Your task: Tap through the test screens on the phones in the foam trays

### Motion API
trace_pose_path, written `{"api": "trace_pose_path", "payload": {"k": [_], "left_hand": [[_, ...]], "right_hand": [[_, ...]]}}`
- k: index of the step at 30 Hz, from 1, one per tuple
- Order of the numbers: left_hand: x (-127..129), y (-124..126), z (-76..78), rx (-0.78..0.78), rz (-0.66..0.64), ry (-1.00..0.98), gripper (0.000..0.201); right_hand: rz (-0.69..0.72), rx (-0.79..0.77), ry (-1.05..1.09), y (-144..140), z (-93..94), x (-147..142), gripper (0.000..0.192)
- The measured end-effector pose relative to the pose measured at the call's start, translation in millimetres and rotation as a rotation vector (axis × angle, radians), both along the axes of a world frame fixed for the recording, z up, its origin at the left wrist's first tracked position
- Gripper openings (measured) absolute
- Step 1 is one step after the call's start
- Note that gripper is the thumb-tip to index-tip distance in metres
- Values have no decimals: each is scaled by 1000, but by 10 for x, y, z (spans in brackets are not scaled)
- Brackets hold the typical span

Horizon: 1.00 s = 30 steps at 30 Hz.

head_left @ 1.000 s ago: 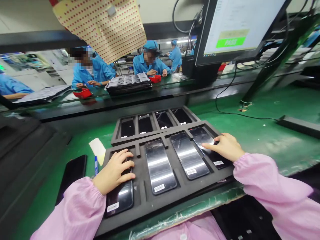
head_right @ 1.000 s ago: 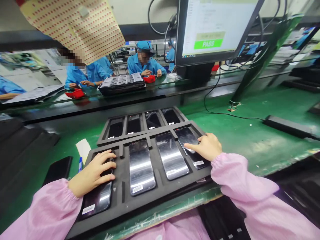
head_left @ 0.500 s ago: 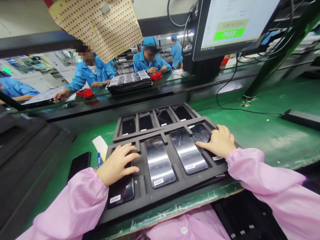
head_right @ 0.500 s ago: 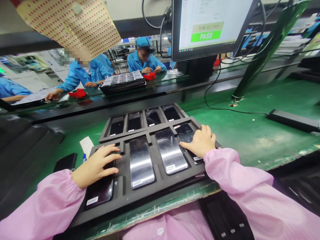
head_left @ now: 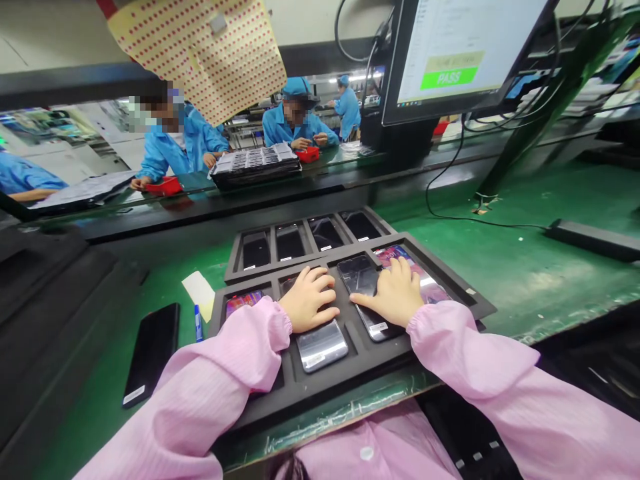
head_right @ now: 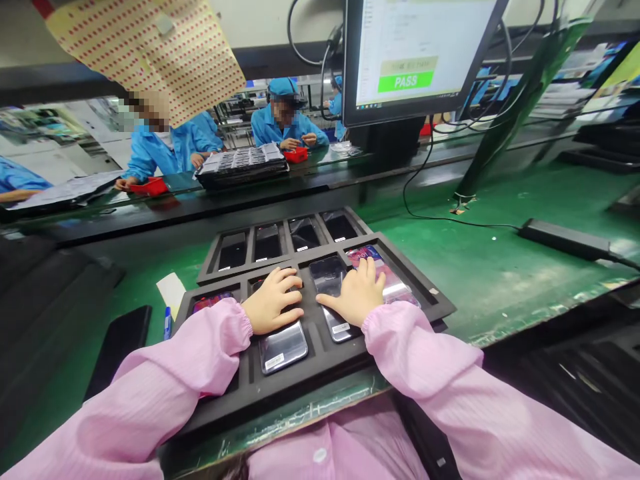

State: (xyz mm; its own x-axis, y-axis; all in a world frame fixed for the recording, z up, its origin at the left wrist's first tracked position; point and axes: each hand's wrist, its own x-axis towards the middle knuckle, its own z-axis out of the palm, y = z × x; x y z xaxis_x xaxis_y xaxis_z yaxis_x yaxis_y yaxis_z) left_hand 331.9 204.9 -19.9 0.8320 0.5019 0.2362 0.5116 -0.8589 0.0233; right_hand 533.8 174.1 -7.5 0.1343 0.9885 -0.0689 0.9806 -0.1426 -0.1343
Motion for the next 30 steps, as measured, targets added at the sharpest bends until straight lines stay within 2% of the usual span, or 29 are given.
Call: {"api": "trace_pose_path", "payload": {"k": [6,15,23,26,30], "left_hand": [[-8,4,-36,1,-12,-75,31],[-12,17,-56,32,-79,-120,32],[-58,-39,-26,101,36,-127,27],[-58,-40,-17,111,50,-119,27],[-50,-28,-8,112,9,-101,26]], "right_hand": [[-30,36,-62,-40,-15,-66,98],[5,99,-109,-17,-33,-130,82],[27,137,-91,-124,-54,34,87],[96,201,1,-177,-116,192,83],[279,381,216,-256,-212,441,71]]}}
